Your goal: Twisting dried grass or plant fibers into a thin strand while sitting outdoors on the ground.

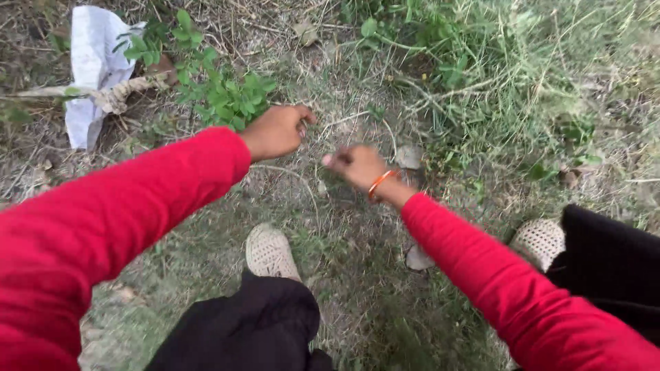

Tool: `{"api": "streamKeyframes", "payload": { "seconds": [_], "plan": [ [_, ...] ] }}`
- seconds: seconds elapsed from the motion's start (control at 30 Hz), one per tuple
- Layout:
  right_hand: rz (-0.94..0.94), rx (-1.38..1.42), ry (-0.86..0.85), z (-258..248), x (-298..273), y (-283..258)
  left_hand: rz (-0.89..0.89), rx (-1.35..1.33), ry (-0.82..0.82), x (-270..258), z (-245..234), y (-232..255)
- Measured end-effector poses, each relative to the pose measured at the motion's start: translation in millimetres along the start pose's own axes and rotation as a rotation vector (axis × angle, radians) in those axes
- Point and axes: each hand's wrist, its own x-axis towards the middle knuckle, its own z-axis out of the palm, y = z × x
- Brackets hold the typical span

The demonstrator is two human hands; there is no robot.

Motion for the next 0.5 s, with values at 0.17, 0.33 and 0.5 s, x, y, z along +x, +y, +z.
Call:
{"api": "streamKeyframes", "payload": {
  "seconds": [0.17, 0.33, 0.5],
  "plan": [
    [-0.442, -0.312, 0.103, 60.2, -6.4, -9.7, -0.141, -0.078, 0.063, -3.9, -6.0, 0.5],
    [-0.159, 0.301, -0.248, 101.9, 3.8, 35.2, -0.028, -0.189, 0.211, 2.1, 15.7, -40.5],
    [0.216, 0.554, -0.304, 93.0, -42.0, 49.4, 0.021, -0.188, 0.231, -16.5, 14.7, -39.8]
  ]
}}
